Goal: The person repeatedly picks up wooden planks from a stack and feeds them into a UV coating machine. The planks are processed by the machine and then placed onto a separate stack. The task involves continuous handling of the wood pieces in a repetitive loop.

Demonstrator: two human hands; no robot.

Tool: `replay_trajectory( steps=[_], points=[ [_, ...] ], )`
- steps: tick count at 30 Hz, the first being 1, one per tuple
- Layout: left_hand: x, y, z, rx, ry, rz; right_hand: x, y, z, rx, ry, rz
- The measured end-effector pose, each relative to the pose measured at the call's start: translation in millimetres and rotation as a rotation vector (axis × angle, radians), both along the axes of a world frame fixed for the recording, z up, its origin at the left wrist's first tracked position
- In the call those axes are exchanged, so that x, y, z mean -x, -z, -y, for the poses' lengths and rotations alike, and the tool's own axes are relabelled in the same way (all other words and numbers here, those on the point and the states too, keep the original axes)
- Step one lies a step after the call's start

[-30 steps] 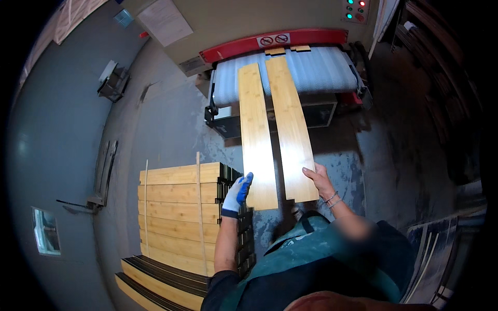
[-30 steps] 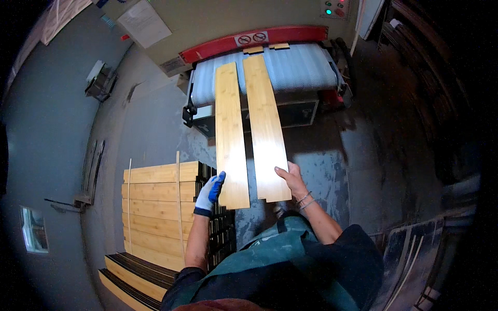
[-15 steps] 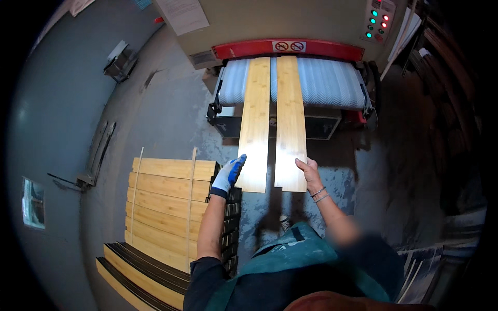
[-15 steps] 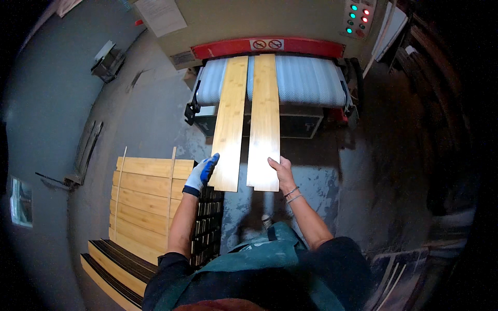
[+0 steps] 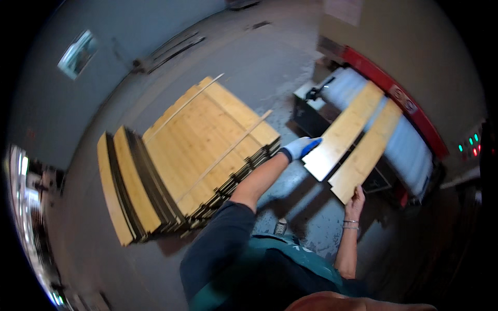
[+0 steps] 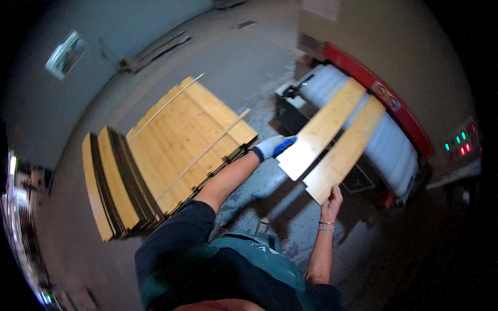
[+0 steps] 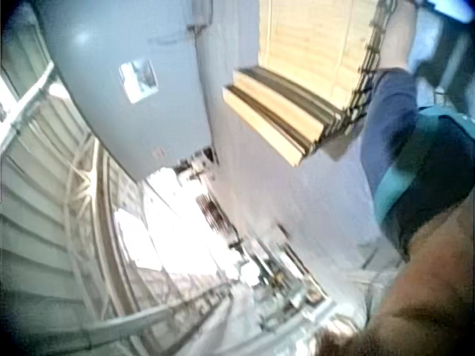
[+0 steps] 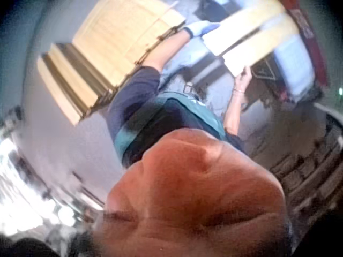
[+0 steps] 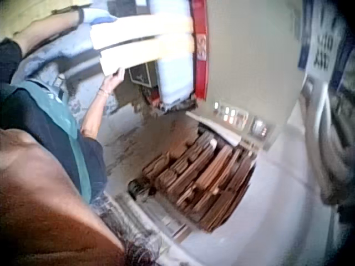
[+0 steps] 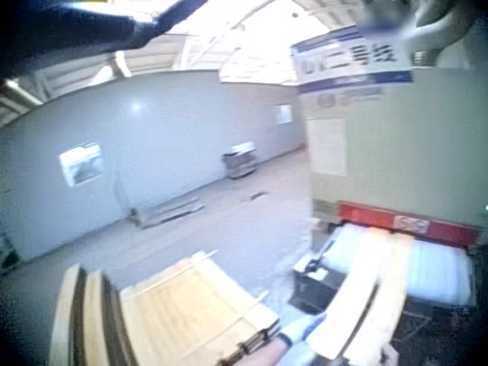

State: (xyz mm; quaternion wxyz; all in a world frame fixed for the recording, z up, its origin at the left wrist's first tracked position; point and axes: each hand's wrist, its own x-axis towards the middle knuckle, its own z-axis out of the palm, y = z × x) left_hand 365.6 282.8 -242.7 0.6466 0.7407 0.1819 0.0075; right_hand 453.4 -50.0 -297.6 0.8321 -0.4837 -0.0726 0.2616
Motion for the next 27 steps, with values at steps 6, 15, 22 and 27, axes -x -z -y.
replay_trajectory(
  steps=[6, 15, 22, 27],
  points=[
    [3, -4, 2, -0.289, -0.020, 0.142, -14, -17, 6, -0.222, -0.007, -0.272],
    [62, 16, -8, 0.831, -0.212, 0.112, -28, -28, -8, -0.348, -0.100, -0.407],
    [314, -63, 20, 0.285, -0.450, 0.305, 39, 85, 18, -0.253, -0.578, -1.143],
    [549, -161, 49, -0.120, -1.242, 0.062, 239, 16, -143, 0.472, -0.779, -0.681]
  ],
)
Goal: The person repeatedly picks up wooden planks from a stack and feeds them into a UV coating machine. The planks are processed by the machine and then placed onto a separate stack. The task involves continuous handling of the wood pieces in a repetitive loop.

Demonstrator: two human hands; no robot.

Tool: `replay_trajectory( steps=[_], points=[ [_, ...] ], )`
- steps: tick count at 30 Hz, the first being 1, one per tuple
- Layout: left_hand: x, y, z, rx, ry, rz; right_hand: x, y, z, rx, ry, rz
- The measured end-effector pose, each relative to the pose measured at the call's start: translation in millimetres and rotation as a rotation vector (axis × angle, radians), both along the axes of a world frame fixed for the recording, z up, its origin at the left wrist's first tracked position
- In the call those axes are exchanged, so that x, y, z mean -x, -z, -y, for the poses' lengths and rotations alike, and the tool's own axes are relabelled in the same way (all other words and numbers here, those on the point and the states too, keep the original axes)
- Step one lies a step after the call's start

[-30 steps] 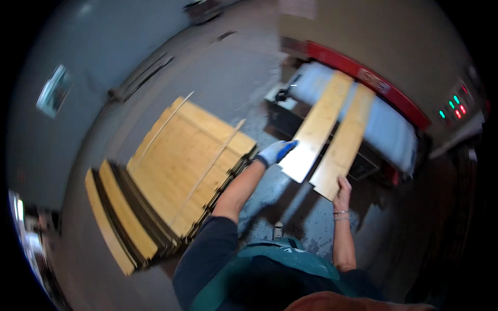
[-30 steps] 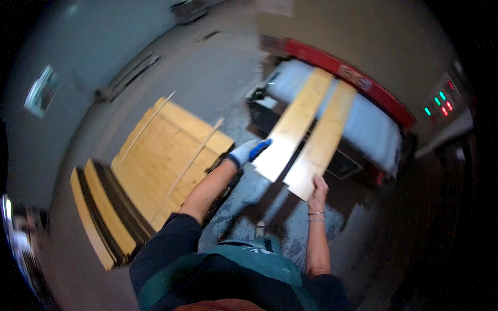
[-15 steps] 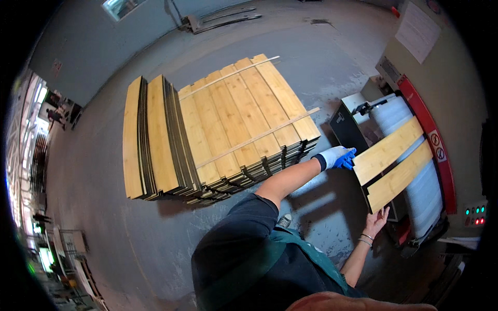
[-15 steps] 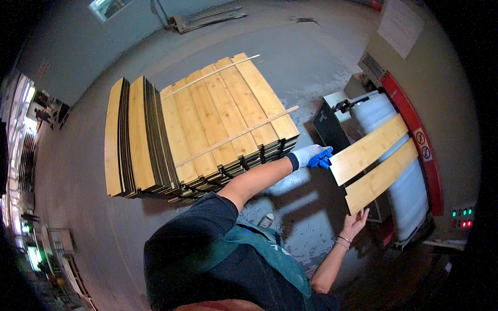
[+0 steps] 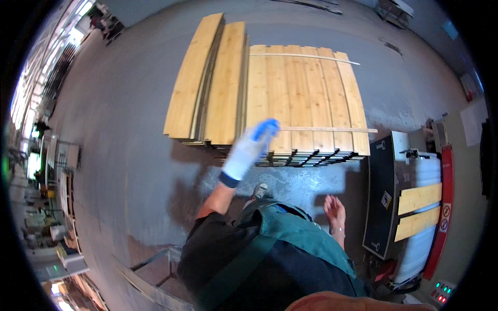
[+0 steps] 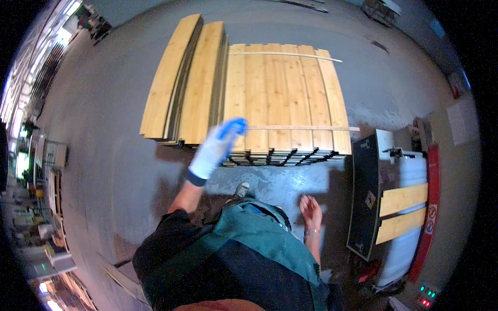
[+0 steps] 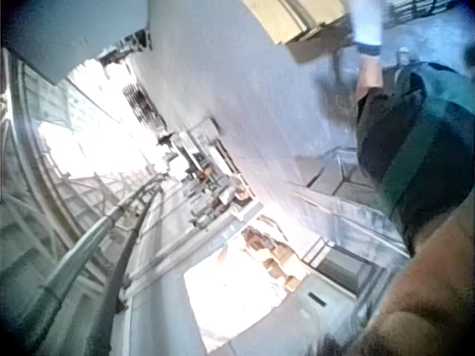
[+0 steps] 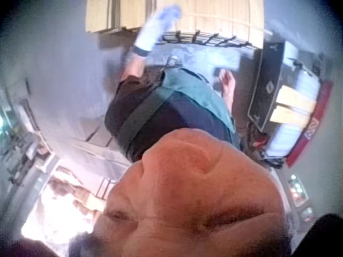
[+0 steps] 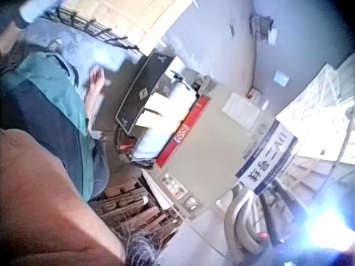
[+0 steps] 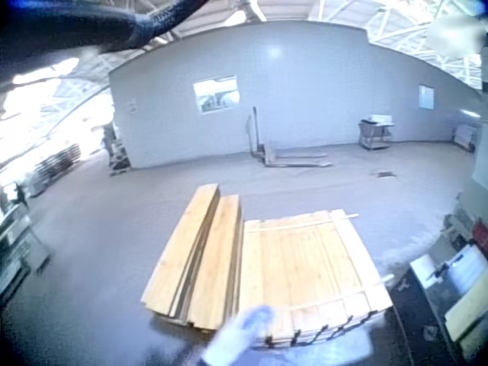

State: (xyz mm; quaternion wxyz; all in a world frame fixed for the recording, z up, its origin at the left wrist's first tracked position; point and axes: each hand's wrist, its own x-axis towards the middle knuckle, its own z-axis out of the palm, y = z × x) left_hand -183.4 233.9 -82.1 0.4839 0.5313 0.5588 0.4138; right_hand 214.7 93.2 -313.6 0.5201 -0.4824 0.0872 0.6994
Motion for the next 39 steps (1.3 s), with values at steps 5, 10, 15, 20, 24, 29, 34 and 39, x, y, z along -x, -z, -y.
replay_trajectory(
  steps=[5, 10, 15, 20, 24, 29, 34, 39],
  points=[
    [185, -9, 28, -0.363, -0.700, -0.880, 184, -81, -155, -0.391, -0.602, 0.044],
    [274, 40, 39, -0.270, -0.697, -1.279, 359, -154, -226, -0.589, -0.881, -0.013],
    [275, 37, 38, -0.269, -0.657, -1.136, 475, -165, -231, -0.603, -1.035, 0.083],
    [248, 16, 41, -0.231, -0.471, -1.188, 503, -192, -214, -0.720, -1.046, 0.701],
    [217, 13, 43, -0.421, -0.464, -1.142, 478, -163, -225, -0.792, -0.866, 0.610],
    [170, -13, 62, -0.223, -0.256, -0.489, 364, -173, -212, -0.845, -0.872, 0.443],
    [93, 23, 55, 0.031, -0.145, 0.489, 270, -222, -158, -0.740, -0.953, 0.568],
    [7, 36, 51, 0.236, -0.128, 0.979, 216, -232, -81, -0.658, -0.727, 0.540]
  ],
)
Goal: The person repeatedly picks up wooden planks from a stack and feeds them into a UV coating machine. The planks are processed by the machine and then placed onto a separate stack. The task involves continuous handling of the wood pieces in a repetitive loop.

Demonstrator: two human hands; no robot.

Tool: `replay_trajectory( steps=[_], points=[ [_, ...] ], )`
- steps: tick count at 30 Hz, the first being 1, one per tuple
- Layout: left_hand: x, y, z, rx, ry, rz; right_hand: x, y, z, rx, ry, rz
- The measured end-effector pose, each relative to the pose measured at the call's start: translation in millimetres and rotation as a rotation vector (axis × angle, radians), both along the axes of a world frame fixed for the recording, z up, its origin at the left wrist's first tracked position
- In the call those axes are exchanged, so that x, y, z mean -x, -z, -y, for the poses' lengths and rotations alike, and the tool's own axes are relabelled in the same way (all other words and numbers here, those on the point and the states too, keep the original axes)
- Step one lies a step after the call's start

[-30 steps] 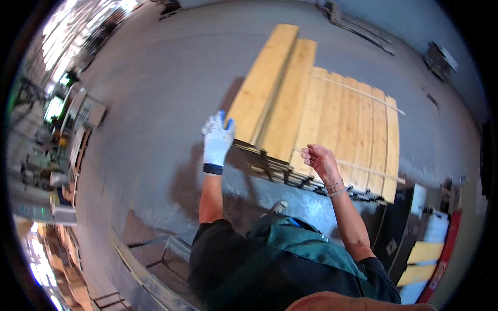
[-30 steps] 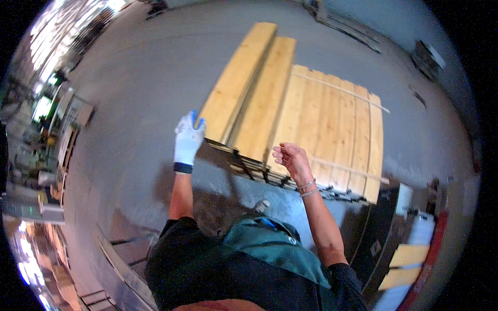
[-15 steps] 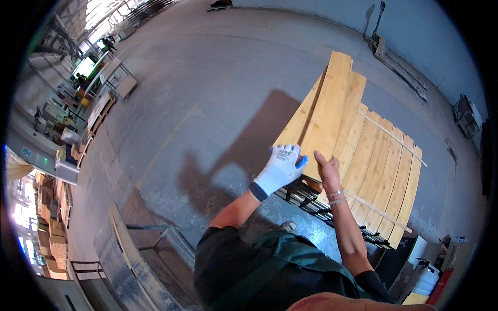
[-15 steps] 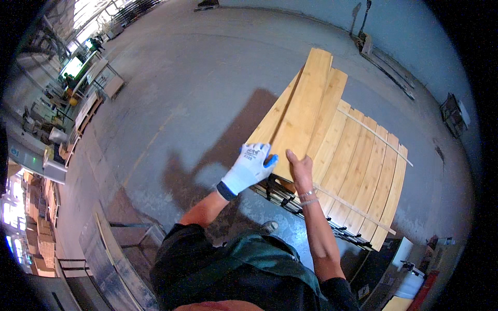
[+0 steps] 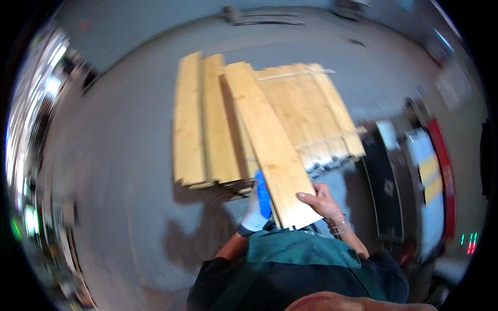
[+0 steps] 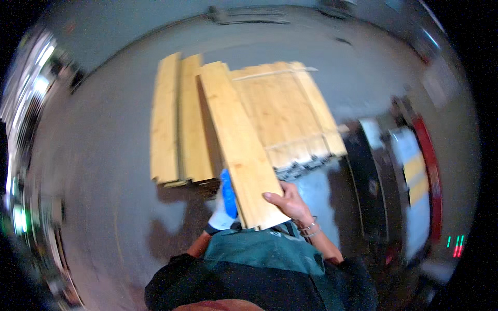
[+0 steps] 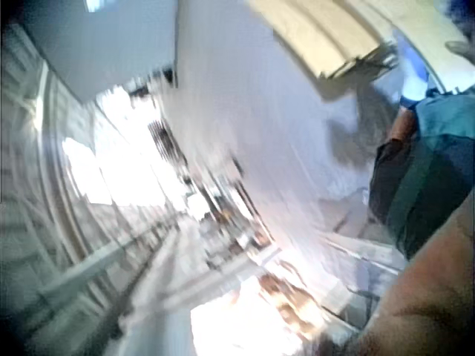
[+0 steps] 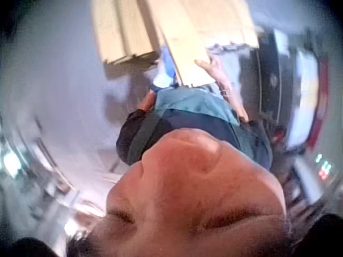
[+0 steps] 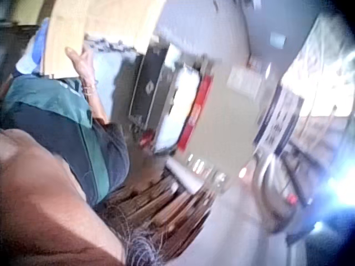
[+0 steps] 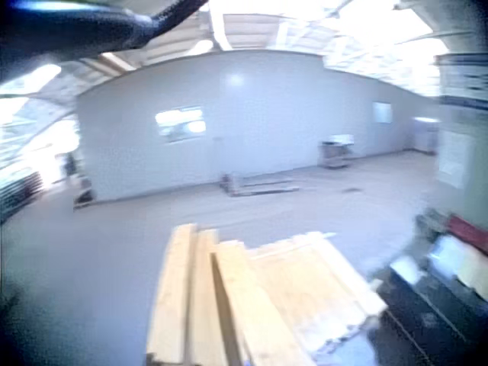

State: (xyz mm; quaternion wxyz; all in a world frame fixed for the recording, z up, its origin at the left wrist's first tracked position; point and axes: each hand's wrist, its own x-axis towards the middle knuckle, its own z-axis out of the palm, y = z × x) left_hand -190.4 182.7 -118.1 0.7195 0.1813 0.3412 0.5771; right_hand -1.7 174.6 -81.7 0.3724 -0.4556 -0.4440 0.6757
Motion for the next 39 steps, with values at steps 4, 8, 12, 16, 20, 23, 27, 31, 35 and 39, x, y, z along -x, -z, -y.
replay_trajectory(
  steps=[4, 8, 12, 16, 20, 23, 27, 31, 35, 39],
  points=[
    [-47, 0, -2, -0.079, 0.347, -0.291, -47, -9, 48, 0.046, 0.249, -0.014],
    [-125, -5, -1, -0.092, 0.643, -0.046, -91, -8, 103, -0.049, 0.561, 0.014],
    [-190, 10, -2, -0.176, 0.971, -0.024, -109, 4, 149, -0.063, 0.890, 0.163],
    [-265, 19, 15, -0.258, 1.232, -0.012, -129, 13, 189, -0.057, 1.204, 0.244],
    [-318, 41, 39, -0.500, 1.432, -0.183, -144, 27, 222, -0.046, 1.443, 0.222],
    [-338, 73, 53, -0.398, 1.581, -0.117, -139, 37, 238, -0.003, 1.561, 0.175],
    [-345, 128, 50, -1.207, 1.466, -0.387, -146, 57, 249, 0.020, 1.657, 0.023],
    [-335, 91, 61, -1.283, 1.416, -0.265, -169, 77, 255, 0.093, 1.734, -0.205],
    [-337, 71, 61, -0.911, 1.627, -0.377, -187, 94, 254, 0.051, 1.710, -0.249],
    [-354, 74, 67, -0.906, 1.435, -0.472, -215, 107, 270, 0.050, 1.700, -0.408]
  ],
)
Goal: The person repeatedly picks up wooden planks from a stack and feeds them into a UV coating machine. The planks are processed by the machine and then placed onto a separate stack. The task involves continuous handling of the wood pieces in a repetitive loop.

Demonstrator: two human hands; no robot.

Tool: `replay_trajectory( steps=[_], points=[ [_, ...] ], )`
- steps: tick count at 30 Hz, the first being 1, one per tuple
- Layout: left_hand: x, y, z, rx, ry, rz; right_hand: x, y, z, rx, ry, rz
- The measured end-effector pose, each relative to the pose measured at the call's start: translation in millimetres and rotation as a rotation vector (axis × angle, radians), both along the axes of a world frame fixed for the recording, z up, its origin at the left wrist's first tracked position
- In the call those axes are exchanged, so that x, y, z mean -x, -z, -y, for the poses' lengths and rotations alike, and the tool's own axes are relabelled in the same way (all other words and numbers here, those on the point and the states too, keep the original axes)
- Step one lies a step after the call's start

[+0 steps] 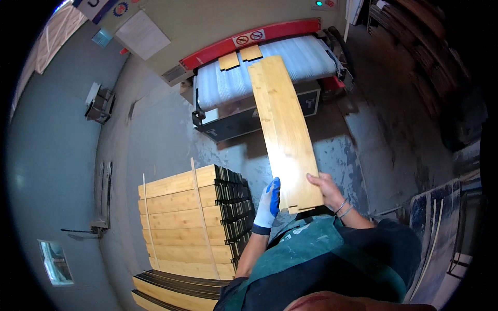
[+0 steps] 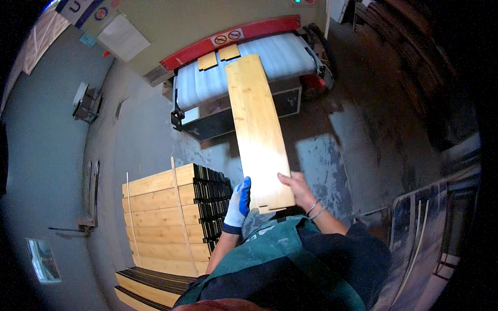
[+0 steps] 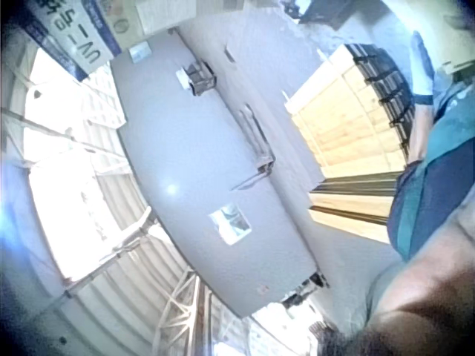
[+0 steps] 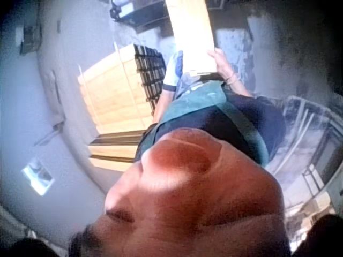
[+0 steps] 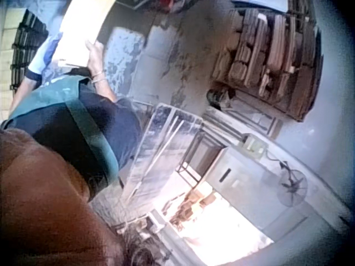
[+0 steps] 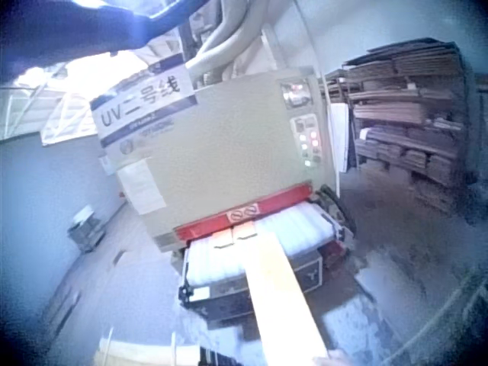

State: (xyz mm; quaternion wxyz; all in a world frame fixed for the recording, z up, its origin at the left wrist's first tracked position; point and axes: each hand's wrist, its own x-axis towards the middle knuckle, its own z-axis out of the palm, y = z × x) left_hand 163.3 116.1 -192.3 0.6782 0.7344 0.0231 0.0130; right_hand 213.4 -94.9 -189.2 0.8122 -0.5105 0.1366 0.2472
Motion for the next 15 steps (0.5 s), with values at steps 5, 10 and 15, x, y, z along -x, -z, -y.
replay_trajectory(
  steps=[5, 10, 15],
  points=[
    [-36, 12, -7, 0.421, -0.194, -0.519, -44, -7, 68, -0.010, -0.070, 0.090],
    [-57, 33, -10, 0.388, -0.218, -0.411, -55, 16, 83, 0.049, -0.037, 0.181],
    [-81, 21, -7, 0.262, -0.170, -0.432, -65, 31, 88, 0.005, 0.043, 0.137]
  ],
)
